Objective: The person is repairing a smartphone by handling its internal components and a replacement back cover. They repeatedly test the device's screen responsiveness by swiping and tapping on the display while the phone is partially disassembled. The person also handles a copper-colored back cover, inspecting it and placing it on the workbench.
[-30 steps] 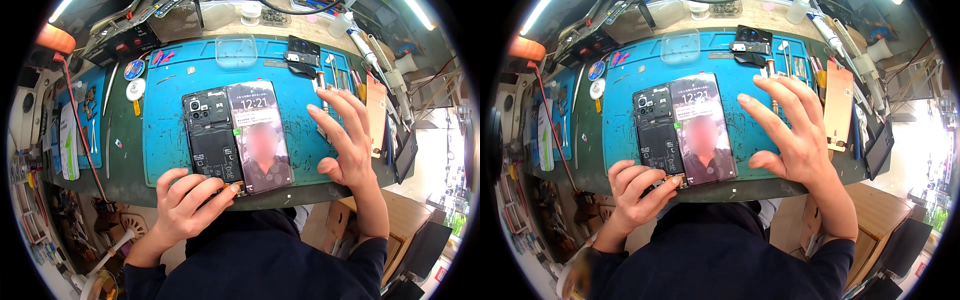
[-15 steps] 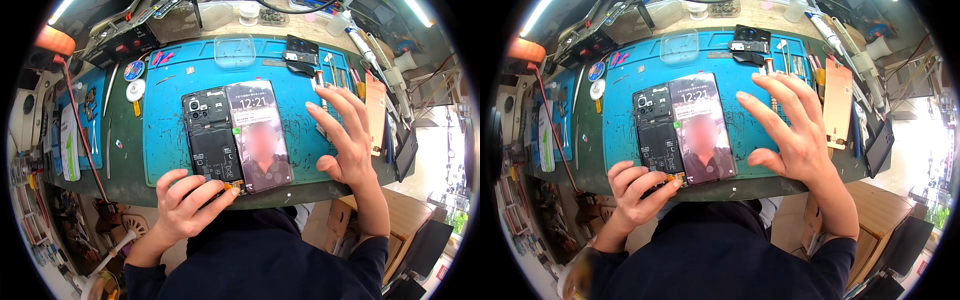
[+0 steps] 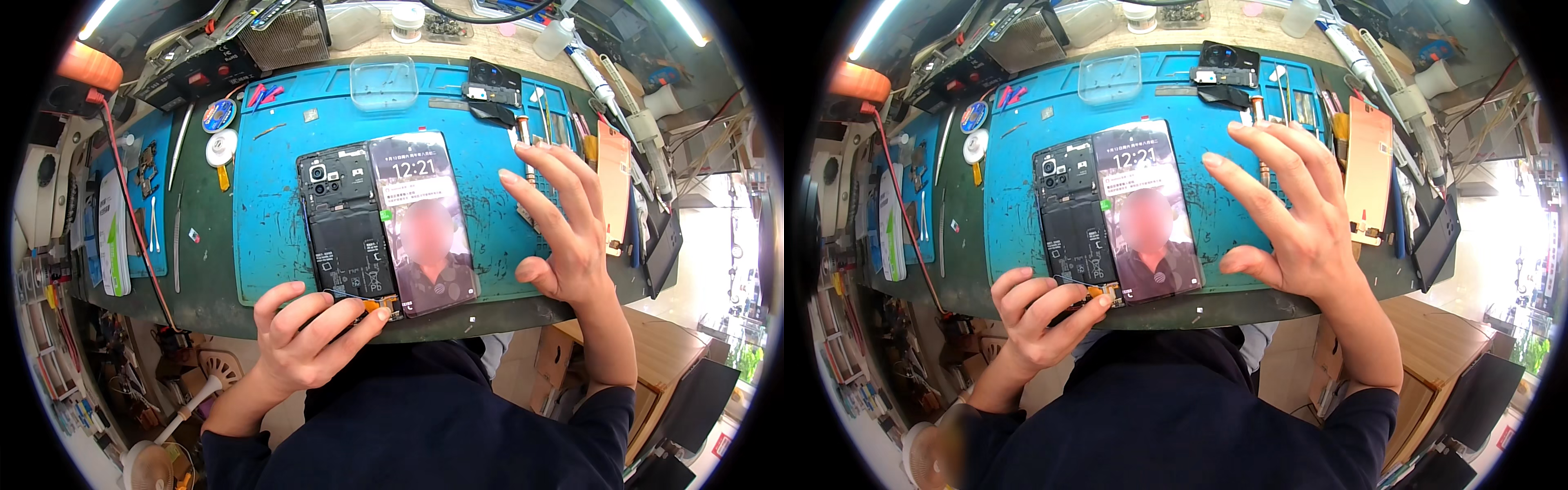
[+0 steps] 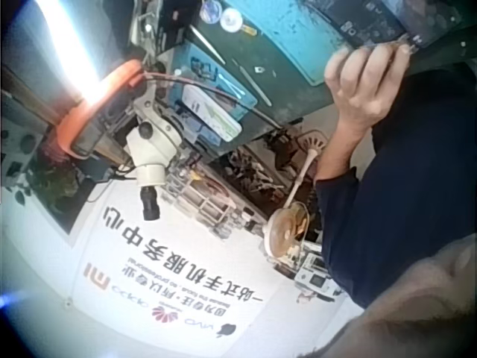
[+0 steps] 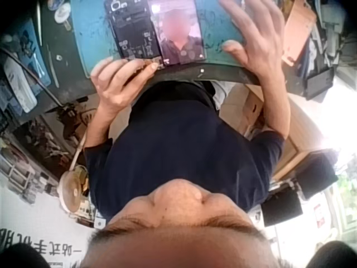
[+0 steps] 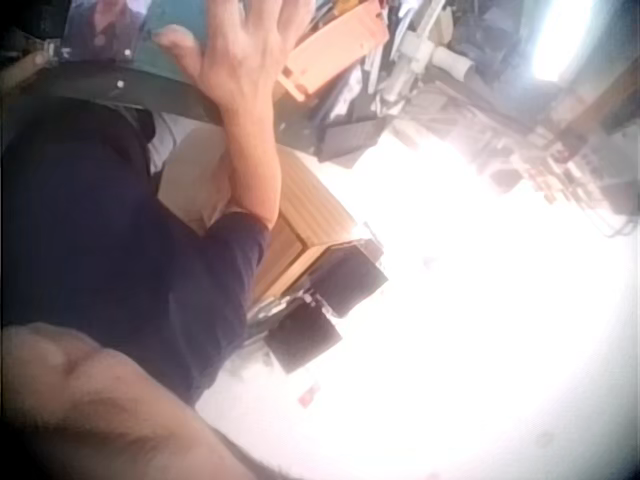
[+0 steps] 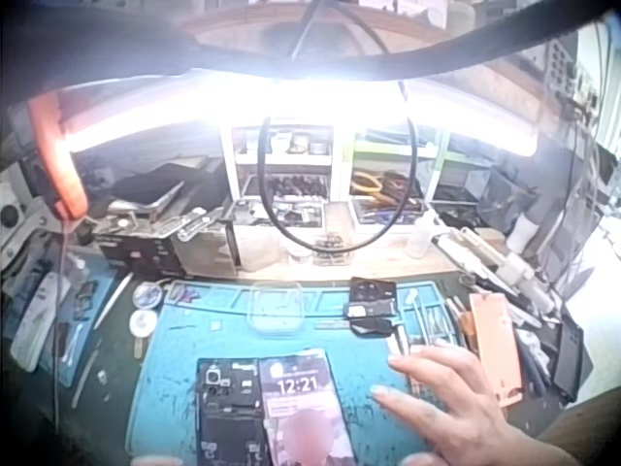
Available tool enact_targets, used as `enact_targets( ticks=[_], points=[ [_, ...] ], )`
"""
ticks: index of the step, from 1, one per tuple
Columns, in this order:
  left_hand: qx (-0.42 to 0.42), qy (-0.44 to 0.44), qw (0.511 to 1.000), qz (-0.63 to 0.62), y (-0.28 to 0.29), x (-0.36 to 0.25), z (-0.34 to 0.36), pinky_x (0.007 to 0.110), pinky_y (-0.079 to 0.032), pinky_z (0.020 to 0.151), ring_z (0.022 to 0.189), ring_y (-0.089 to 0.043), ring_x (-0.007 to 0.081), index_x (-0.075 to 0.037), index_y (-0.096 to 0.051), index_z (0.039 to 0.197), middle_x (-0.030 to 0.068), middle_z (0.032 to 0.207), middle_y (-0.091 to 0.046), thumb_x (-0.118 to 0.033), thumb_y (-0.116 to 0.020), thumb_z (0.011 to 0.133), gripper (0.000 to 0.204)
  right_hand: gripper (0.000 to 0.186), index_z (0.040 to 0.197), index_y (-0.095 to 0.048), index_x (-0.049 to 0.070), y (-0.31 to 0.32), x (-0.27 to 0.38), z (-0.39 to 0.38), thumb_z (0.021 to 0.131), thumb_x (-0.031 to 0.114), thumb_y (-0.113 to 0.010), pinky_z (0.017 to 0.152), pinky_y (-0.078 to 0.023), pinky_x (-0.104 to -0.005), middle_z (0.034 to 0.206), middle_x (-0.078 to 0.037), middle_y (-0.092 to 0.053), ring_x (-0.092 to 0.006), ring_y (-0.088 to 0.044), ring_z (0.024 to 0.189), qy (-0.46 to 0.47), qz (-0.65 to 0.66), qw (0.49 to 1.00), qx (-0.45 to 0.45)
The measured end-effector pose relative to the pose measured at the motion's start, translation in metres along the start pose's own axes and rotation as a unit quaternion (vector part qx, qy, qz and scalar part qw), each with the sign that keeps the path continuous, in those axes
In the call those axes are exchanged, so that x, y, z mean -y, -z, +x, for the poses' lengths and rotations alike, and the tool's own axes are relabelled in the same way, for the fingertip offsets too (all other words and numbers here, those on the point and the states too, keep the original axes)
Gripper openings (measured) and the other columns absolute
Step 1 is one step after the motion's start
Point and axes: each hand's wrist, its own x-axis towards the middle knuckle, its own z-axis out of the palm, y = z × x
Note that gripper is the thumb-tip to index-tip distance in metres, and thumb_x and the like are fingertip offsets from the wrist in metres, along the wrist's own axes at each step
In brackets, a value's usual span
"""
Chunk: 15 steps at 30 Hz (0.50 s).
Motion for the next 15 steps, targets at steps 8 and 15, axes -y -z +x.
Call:
enact_targets(
  ticks=[8, 15],
  points=[
    [0.012, 0.009, 1.0, -0.011, 0.003, 0.002, 0.005, 0.04, -0.047, 0.099, 0.104, -0.056, 0.0149, -0.026, -0.084, 0.11, -0.0091, 0.112, -0.07, -0.026, -0.084, 0.084, 0.026, 0.077, 0.136, -0.072, 0.015, 0.011, 0.017, 0.012, 0.094, 0.077, -0.056, 0.115, -0.044, -0.0584, 0.147, -0.018, -0.06, -0.0394, -0.057, 0.135, 0.101, 0.121, 0.977, 0.14],
    [-0.011, 0.117, 0.991, -0.069, 0.006, 0.008, -0.005, 0.043, -0.048, 0.097, 0.103, -0.06, 0.0236, -0.012, -0.076, 0.122, 0.0025, 0.118, -0.07, -0.048, -0.074, 0.098, 0.043, 0.076, 0.131, -0.072, 0.014, 0.004, 0.009, 0.029, 0.089, 0.076, -0.061, 0.118, -0.04, -0.0605, 0.153, -0.02, -0.054, -0.0401, -0.051, 0.142, 0.135, 0.147, 0.958, 0.205]
  ],
)
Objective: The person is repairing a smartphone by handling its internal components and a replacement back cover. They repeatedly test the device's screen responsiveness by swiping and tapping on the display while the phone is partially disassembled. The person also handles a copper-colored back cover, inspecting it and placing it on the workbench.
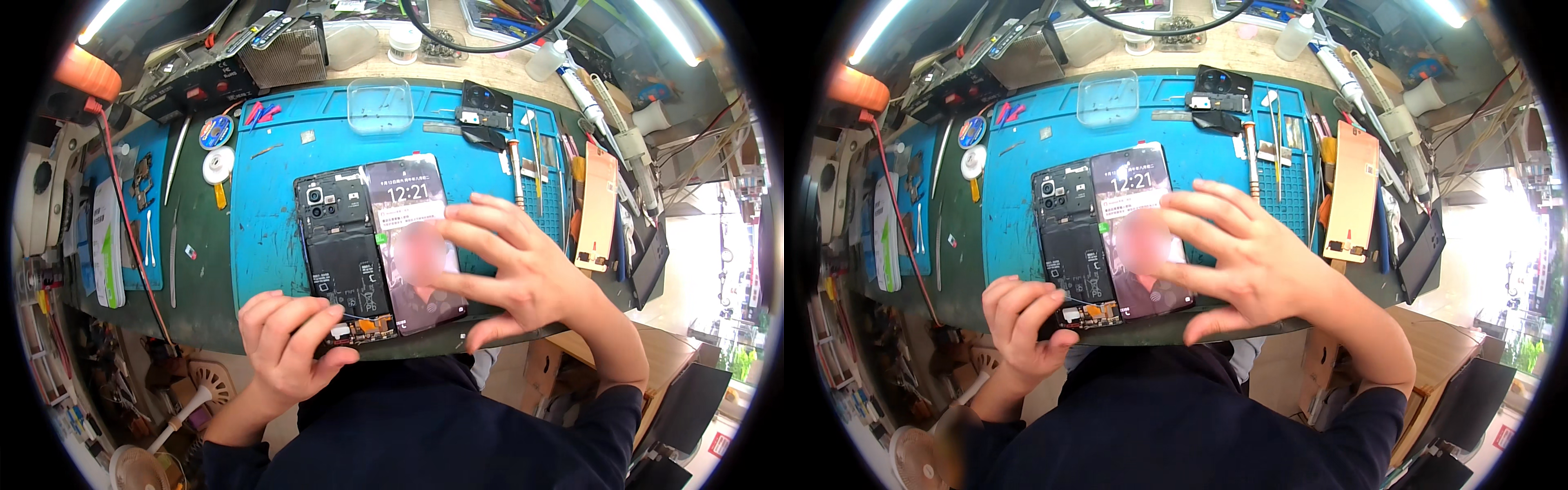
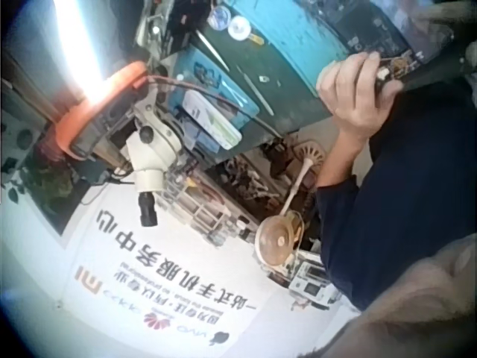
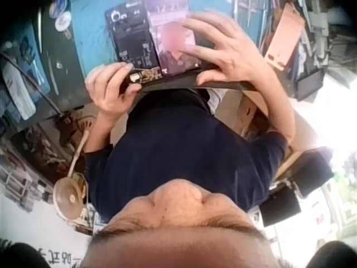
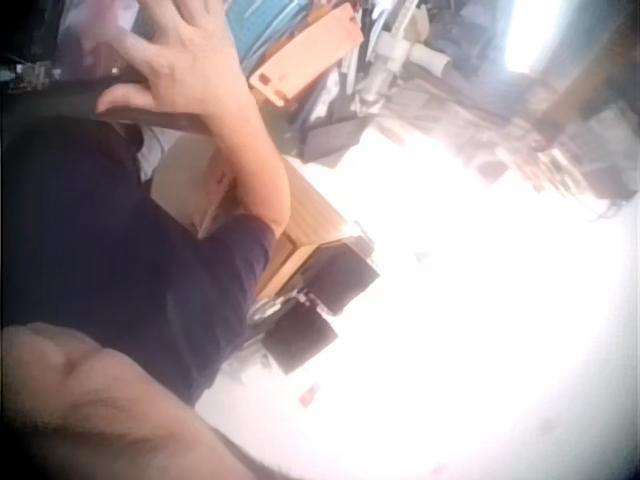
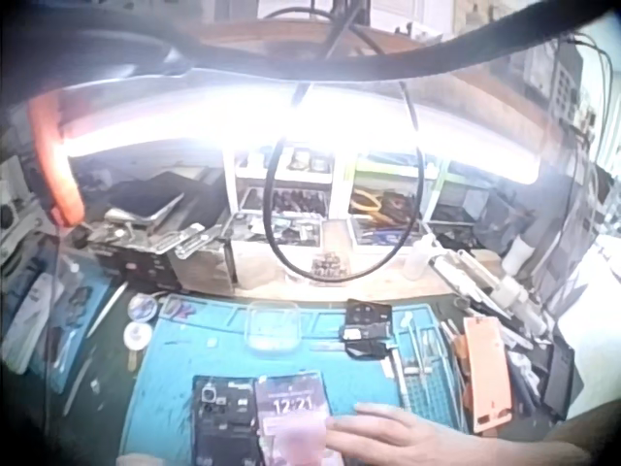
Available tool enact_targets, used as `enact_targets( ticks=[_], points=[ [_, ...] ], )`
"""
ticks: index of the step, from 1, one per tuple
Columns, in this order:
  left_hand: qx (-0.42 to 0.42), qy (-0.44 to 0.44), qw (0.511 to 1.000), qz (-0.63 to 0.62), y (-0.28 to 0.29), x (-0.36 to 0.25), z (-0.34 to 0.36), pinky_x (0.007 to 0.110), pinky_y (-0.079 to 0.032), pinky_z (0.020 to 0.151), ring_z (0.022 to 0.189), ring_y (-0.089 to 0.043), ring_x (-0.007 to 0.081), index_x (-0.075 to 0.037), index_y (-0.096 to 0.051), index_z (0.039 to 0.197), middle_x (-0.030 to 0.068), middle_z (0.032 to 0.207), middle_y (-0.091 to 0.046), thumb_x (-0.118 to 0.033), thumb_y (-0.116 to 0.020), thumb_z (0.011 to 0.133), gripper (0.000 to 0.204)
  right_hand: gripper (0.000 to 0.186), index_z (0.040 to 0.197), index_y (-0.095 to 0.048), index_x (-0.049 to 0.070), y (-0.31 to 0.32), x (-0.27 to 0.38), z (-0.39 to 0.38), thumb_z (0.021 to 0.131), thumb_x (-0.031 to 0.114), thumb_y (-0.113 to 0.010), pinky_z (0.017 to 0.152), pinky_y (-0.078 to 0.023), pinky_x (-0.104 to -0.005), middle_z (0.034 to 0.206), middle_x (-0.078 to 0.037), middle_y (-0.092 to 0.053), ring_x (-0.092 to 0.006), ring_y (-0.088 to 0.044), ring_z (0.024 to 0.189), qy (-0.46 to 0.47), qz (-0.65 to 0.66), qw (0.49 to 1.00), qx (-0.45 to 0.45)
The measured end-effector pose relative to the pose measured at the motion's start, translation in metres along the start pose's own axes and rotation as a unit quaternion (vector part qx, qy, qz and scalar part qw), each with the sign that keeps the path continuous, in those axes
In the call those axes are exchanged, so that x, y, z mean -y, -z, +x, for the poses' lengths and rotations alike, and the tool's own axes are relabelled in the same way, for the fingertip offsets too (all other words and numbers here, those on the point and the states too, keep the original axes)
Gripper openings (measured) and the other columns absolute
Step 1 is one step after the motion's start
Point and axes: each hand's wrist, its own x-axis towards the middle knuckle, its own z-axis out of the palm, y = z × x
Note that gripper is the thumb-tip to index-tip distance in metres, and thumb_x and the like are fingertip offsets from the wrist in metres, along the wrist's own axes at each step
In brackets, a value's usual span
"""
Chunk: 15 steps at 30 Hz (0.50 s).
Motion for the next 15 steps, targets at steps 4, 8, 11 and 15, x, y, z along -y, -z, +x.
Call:
enact_targets(
  ticks=[4, 8, 11, 15],
  points=[
    [0.008, 0.109, 0.994, 0.023, -0.003, -0.005, 0.009, 0.046, -0.045, 0.098, 0.108, -0.062, 0.0322, 0.0, -0.067, 0.131, 0.0122, 0.121, -0.07, -0.049, -0.071, 0.101, 0.057, 0.082, 0.132, -0.071, 0.014, -0.001, -0.022, 0.013, 0.093, 0.082, -0.048, 0.118, -0.041, -0.06, 0.156, -0.019, -0.053, -0.0407, -0.05, 0.142, -0.033, -0.105, 0.994, -0.015],
    [0.014, 0.189, 0.982, -0.001, -0.004, -0.011, 0.018, 0.044, -0.043, 0.1, 0.111, -0.061, 0.0326, 0.005, -0.061, 0.138, 0.014, 0.126, -0.069, -0.032, -0.079, 0.097, 0.058, 0.083, 0.14, -0.069, 0.015, -0.003, -0.032, 0.018, 0.096, 0.081, -0.044, 0.117, -0.041, -0.056, 0.158, -0.017, -0.051, -0.0403, -0.049, 0.143, -0.102, -0.191, 0.974, -0.057],
    [-0.012, 0.264, 0.963, -0.053, -0.009, -0.014, 0.021, 0.043, -0.044, 0.097, 0.107, -0.059, 0.0304, 0.004, -0.061, 0.139, 0.013, 0.121, -0.068, -0.017, -0.082, 0.092, 0.055, 0.074, 0.139, -0.069, 0.014, 0.0, -0.03, 0.016, 0.093, 0.071, -0.06, 0.117, -0.04, -0.057, 0.156, -0.016, -0.052, -0.0379, -0.048, 0.142, -0.126, -0.173, 0.973, -0.09],
    [0.016, 0.289, 0.957, -0.016, -0.005, -0.014, 0.031, 0.041, -0.046, 0.092, 0.099, -0.059, 0.0275, -0.001, -0.067, 0.131, 0.0105, 0.109, -0.066, -0.009, -0.084, 0.087, 0.048, 0.074, 0.138, -0.069, 0.014, 0.003, -0.024, 0.014, 0.093, 0.072, -0.059, 0.116, -0.041, -0.0568, 0.154, -0.016, -0.054, -0.0384, -0.05, 0.14, -0.122, -0.151, 0.976, -0.1]
  ],
)
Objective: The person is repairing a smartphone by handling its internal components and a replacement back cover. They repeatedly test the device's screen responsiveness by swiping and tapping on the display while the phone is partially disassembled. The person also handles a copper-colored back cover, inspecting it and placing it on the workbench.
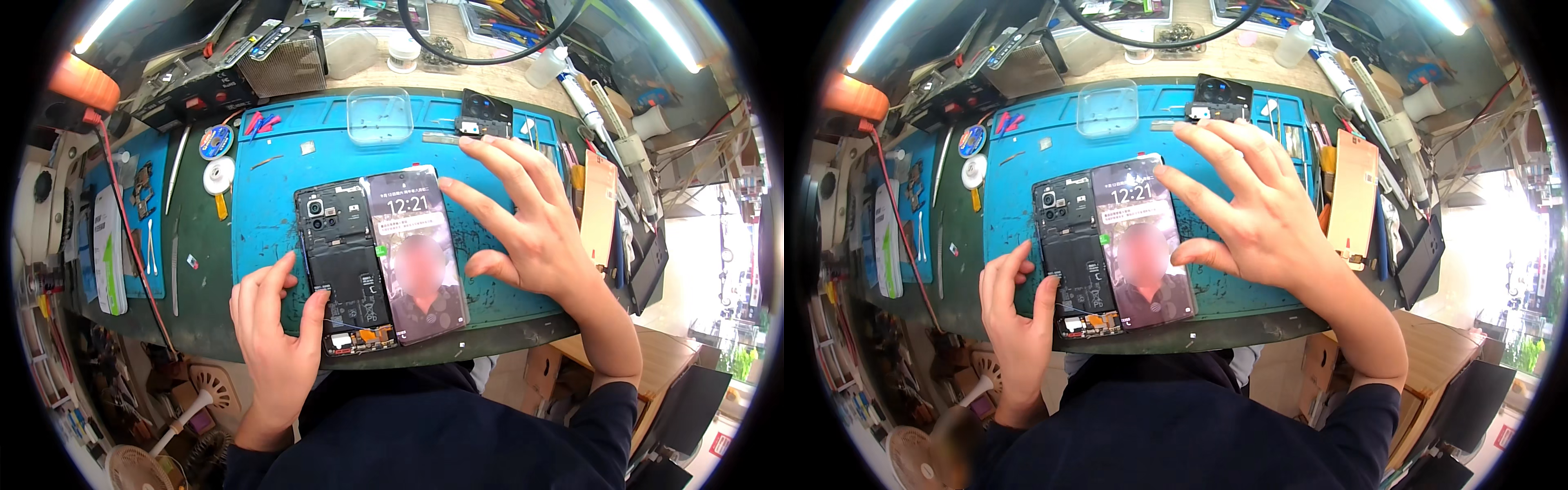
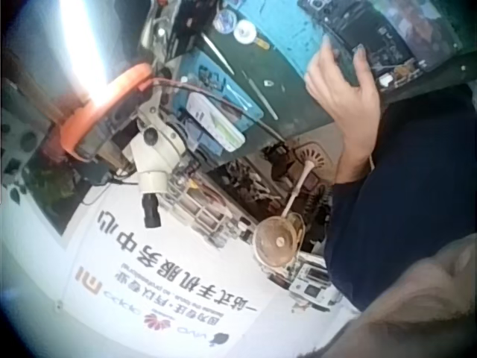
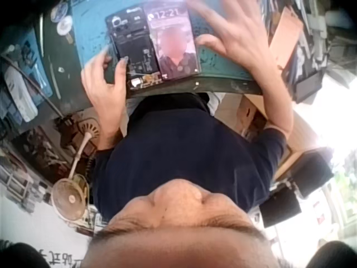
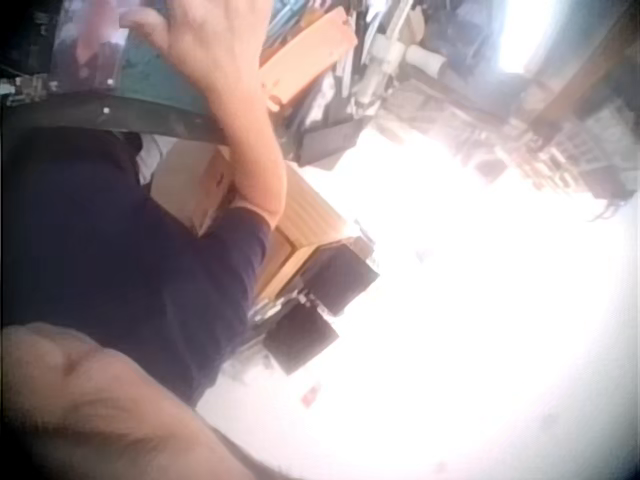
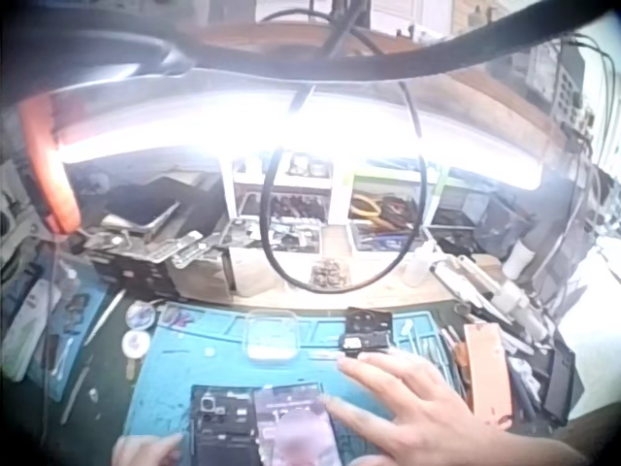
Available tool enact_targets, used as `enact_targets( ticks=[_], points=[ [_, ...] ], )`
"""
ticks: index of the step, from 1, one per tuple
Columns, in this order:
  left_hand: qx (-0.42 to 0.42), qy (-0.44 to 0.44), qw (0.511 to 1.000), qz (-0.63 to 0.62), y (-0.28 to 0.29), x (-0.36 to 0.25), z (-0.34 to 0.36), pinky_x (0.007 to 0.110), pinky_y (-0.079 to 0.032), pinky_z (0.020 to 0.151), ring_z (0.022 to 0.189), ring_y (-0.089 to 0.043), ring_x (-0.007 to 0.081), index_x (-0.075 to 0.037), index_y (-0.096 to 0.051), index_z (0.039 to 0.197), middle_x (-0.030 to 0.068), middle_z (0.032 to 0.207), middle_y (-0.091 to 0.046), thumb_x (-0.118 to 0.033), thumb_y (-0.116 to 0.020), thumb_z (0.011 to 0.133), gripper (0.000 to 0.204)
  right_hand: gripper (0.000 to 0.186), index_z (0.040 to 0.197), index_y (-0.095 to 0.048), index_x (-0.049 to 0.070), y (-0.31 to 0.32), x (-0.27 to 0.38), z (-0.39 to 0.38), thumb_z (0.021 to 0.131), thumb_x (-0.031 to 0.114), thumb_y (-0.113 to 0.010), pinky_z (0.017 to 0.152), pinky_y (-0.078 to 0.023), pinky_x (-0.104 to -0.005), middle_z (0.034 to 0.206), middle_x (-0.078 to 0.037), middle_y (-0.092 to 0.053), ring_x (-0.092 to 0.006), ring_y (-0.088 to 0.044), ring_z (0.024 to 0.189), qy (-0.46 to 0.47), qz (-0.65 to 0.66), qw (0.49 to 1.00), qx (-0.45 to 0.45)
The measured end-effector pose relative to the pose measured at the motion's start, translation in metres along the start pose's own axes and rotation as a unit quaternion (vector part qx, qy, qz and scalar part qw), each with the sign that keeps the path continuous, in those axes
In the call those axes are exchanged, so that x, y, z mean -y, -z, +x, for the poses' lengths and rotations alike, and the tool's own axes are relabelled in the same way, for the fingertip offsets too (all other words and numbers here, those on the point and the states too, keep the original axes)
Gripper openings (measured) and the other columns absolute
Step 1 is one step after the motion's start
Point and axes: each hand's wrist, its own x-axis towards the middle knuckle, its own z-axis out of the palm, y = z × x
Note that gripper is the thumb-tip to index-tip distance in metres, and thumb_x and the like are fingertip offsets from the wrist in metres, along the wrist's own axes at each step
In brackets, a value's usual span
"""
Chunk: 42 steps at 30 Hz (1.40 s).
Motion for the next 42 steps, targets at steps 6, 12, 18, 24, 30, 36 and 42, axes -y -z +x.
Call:
enact_targets(
  ticks=[6, 12, 18, 24, 30, 36, 42],
  points=[
    [0.007, 0.027, 1.0, 0.003, 0.004, -0.006, 0.006, 0.04, -0.046, 0.088, 0.092, -0.059, 0.0264, -0.003, -0.072, 0.116, 0.0072, 0.095, -0.061, -0.01, -0.086, 0.085, 0.034, 0.087, 0.139, -0.071, 0.013, 0.007, 0.019, 0.001, 0.097, 0.082, -0.038, 0.116, -0.043, -0.0603, 0.153, -0.02, -0.056, -0.0412, -0.054, 0.137, 0.044, 0.014, 0.999, 0.001],
    [-0.016, 0.023, 0.999, 0.02, -0.001, -0.006, 0.001, 0.04, -0.044, 0.086, 0.092, -0.059, 0.0259, -0.005, -0.072, 0.113, 0.0067, 0.096, -0.062, -0.013, -0.087, 0.086, 0.032, 0.085, 0.137, -0.071, 0.011, 0.004, 0.062, 0.007, 0.096, 0.081, -0.045, 0.12, -0.039, -0.0593, 0.151, -0.017, -0.059, -0.0356, -0.055, 0.139, 0.095, 0.077, 0.992, 0.03],
    [-0.016, 0.018, 0.999, 0.025, -0.002, -0.006, 0.002, 0.04, -0.044, 0.086, 0.091, -0.059, 0.0245, -0.005, -0.072, 0.113, 0.0057, 0.096, -0.063, -0.014, -0.087, 0.086, 0.032, 0.088, 0.133, -0.068, -0.006, -0.006, 0.095, 0.013, 0.096, 0.072, -0.055, 0.123, -0.036, -0.0568, 0.135, -0.02, -0.068, -0.0331, -0.054, 0.139, 0.131, 0.13, 0.982, 0.051],
    [-0.021, 0.019, 0.999, 0.019, -0.004, -0.006, 0.001, 0.04, -0.044, 0.087, 0.091, -0.058, 0.0246, -0.005, -0.071, 0.113, 0.0061, 0.095, -0.062, -0.013, -0.086, 0.086, 0.031, 0.088, 0.122, -0.07, -0.014, -0.007, 0.113, 0.016, 0.095, 0.068, -0.059, 0.126, -0.035, -0.0552, 0.118, -0.022, -0.072, -0.0347, -0.06, 0.128, 0.105, 0.144, 0.984, 0.025],
    [-0.017, 0.019, 1.0, 0.013, -0.003, -0.002, 0.001, 0.04, -0.045, 0.087, 0.09, -0.058, 0.0249, -0.004, -0.071, 0.113, 0.0064, 0.095, -0.062, -0.012, -0.086, 0.086, 0.032, 0.082, 0.121, -0.071, -0.013, -0.011, 0.125, 0.019, 0.096, 0.065, -0.059, 0.125, -0.037, -0.0555, 0.118, -0.022, -0.072, -0.0354, -0.064, 0.124, 0.079, 0.123, 0.989, 0.0],
    [-0.016, 0.018, 1.0, 0.013, -0.003, -0.002, 0.001, 0.038, -0.045, 0.085, 0.09, -0.057, 0.0242, -0.005, -0.071, 0.112, 0.0061, 0.094, -0.061, -0.012, -0.086, 0.086, 0.031, 0.075, 0.117, -0.072, -0.012, -0.023, 0.129, 0.015, 0.097, 0.06, -0.059, 0.12, -0.042, -0.0526, 0.12, -0.022, -0.071, -0.0346, -0.064, 0.121, 0.096, 0.108, 0.989, -0.041],
    [-0.012, 0.024, 1.0, 0.013, -0.002, -0.004, 0.001, 0.038, -0.045, 0.086, 0.09, -0.057, 0.024, -0.005, -0.071, 0.111, 0.0057, 0.094, -0.061, -0.011, -0.086, 0.086, 0.03, 0.073, 0.116, -0.074, -0.007, -0.021, 0.131, 0.013, 0.098, 0.062, -0.06, 0.117, -0.045, -0.0486, 0.123, -0.02, -0.072, -0.0307, -0.068, 0.118, 0.097, 0.08, 0.992, -0.001]
  ],
)
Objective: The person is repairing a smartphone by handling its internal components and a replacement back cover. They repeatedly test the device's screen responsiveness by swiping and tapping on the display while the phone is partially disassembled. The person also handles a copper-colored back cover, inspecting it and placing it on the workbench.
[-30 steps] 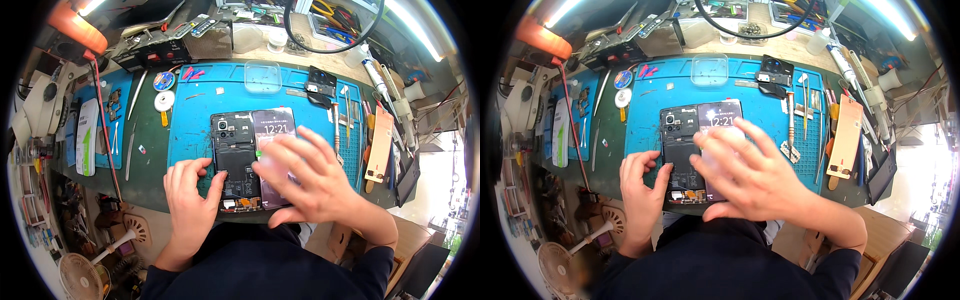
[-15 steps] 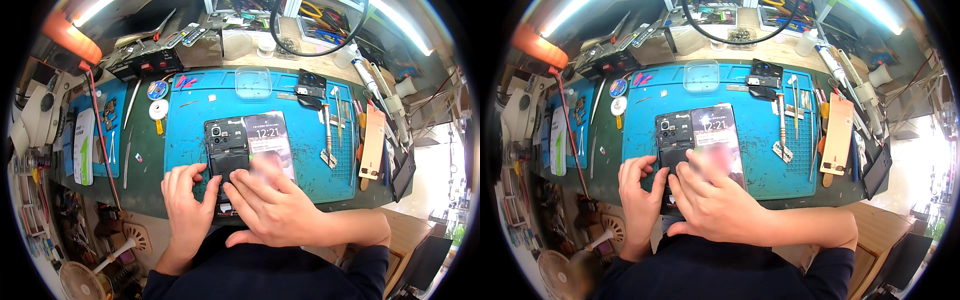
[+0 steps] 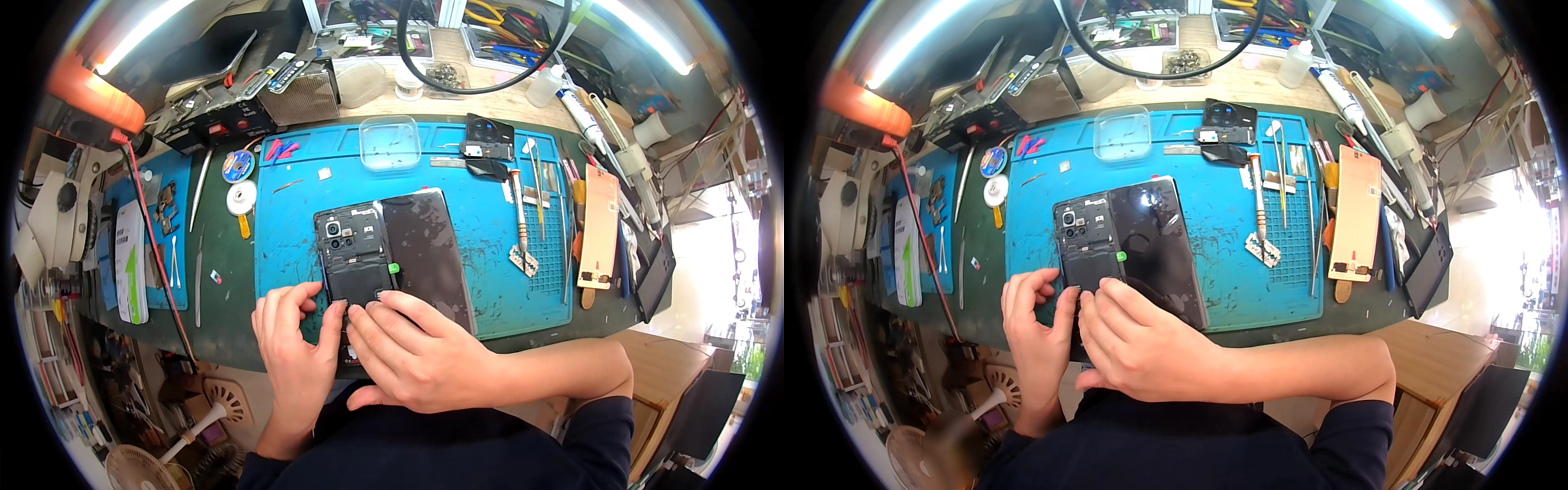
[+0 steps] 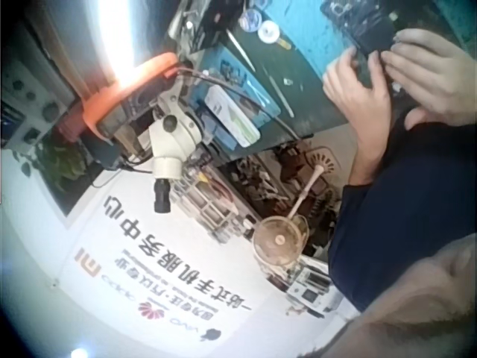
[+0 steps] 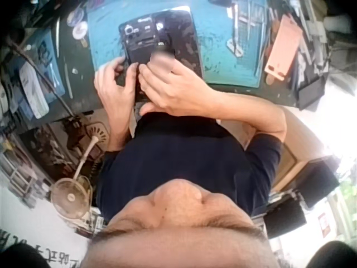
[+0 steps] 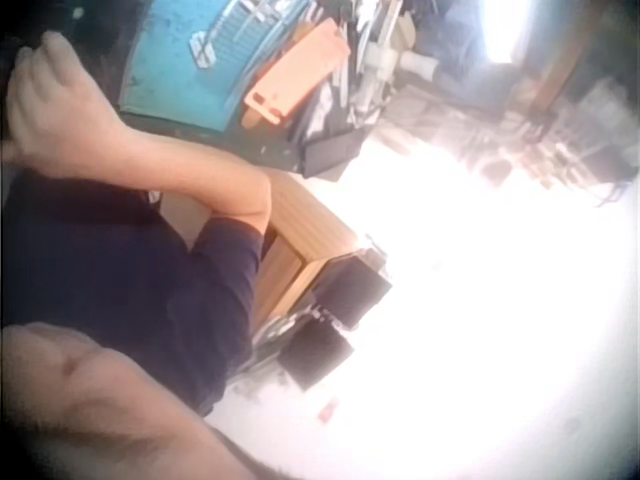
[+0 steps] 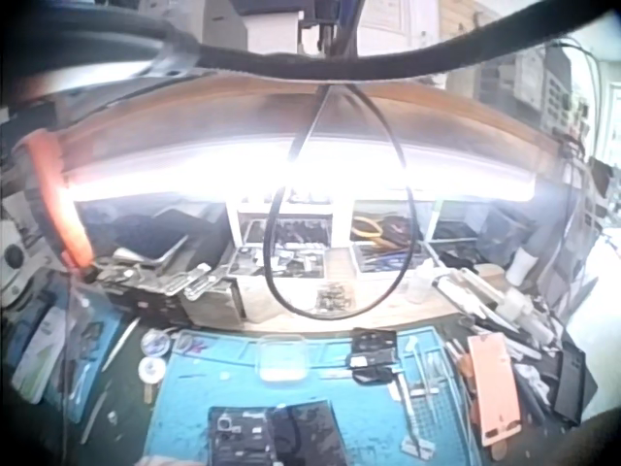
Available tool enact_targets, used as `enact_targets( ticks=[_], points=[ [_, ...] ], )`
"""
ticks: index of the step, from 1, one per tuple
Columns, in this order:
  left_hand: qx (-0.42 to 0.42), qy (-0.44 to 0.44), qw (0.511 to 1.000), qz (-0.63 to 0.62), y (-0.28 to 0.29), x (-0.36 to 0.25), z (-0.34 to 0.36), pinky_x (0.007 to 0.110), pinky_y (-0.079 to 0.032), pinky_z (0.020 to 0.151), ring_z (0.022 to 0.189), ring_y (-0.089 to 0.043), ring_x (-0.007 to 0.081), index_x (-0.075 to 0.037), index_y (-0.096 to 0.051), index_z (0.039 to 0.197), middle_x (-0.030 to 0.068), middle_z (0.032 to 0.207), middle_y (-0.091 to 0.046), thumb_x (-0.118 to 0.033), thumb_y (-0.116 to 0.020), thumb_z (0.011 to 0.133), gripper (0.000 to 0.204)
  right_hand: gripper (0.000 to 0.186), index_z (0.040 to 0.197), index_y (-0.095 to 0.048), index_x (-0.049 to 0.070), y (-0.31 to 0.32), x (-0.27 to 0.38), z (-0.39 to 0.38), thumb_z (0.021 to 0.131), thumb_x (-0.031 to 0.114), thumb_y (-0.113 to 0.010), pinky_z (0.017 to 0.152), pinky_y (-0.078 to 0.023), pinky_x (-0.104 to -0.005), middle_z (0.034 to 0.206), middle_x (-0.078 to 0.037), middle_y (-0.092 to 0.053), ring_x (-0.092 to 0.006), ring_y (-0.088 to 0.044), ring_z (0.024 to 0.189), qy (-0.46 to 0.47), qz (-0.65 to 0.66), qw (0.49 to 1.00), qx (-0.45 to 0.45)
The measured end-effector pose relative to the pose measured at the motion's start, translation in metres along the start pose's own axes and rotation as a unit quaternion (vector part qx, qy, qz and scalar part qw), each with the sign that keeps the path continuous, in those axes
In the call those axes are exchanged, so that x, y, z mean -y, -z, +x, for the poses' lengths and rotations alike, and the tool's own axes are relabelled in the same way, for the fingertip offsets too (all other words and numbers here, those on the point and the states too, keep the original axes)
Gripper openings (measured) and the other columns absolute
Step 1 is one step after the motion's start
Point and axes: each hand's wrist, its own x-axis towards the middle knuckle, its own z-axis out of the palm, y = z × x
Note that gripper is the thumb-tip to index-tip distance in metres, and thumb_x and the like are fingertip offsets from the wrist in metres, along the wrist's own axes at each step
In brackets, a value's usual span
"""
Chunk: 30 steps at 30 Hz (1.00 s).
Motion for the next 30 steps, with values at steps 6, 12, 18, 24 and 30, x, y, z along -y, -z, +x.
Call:
enact_targets(
  ticks=[6, 12, 18, 24, 30],
  points=[
    [0.0, 0.006, 1.0, -0.008, 0.0, 0.0, 0.0, 0.038, -0.046, 0.086, 0.091, -0.057, 0.0238, -0.004, -0.071, 0.112, 0.0061, 0.095, -0.061, -0.009, -0.086, 0.085, 0.031, 0.073, 0.114, -0.074, -0.008, 0.004, 0.002, 0.001, 0.099, 0.062, -0.06, 0.118, -0.045, -0.0489, 0.122, -0.022, -0.073, -0.0316, -0.069, 0.117, 0.002, -0.011, 1.0, 0.007],
    [0.005, 0.015, 1.0, -0.013, 0.0, -0.002, 0.002, 0.038, -0.047, 0.085, 0.091, -0.057, 0.0239, -0.004, -0.07, 0.112, 0.0062, 0.096, -0.061, -0.008, -0.086, 0.085, 0.032, 0.07, 0.115, -0.075, -0.006, 0.006, 0.001, 0.0, 0.098, 0.06, -0.061, 0.117, -0.046, -0.05, 0.124, -0.02, -0.073, -0.0308, -0.069, 0.119, 0.006, -0.017, 1.0, 0.001],
    [0.009, 0.01, 1.0, -0.015, 0.001, -0.001, 0.001, 0.038, -0.046, 0.087, 0.092, -0.056, 0.0241, -0.004, -0.07, 0.112, 0.0064, 0.096, -0.061, -0.007, -0.086, 0.084, 0.033, 0.068, 0.128, -0.07, 0.003, 0.032, -0.052, -0.026, 0.092, 0.06, -0.071, 0.112, -0.048, -0.0527, 0.14, -0.015, -0.064, -0.0338, -0.062, 0.13, -0.01, 0.111, 0.993, -0.047],
    [0.015, 0.013, 1.0, -0.015, 0.001, 0.002, -0.001, 0.038, -0.047, 0.086, 0.093, -0.056, 0.024, -0.003, -0.069, 0.113, 0.0068, 0.097, -0.059, -0.007, -0.085, 0.085, 0.033, 0.069, 0.128, -0.072, 0.013, 0.05, -0.097, -0.059, 0.093, 0.071, -0.063, 0.112, -0.046, -0.0562, 0.143, -0.018, -0.061, -0.0382, -0.057, 0.135, 0.016, 0.121, 0.992, 0.044],
    [0.016, 0.012, 1.0, -0.015, 0.003, -0.001, 0.001, 0.037, -0.047, 0.084, 0.093, -0.056, 0.0244, -0.003, -0.069, 0.113, 0.0074, 0.097, -0.059, -0.008, -0.085, 0.087, 0.032, 0.072, 0.128, -0.071, 0.013, 0.042, -0.117, -0.049, 0.093, 0.075, -0.06, 0.117, -0.042, -0.0587, 0.154, -0.021, -0.054, -0.0409, -0.052, 0.141, 0.026, 0.1, 0.992, 0.076]
  ],
)
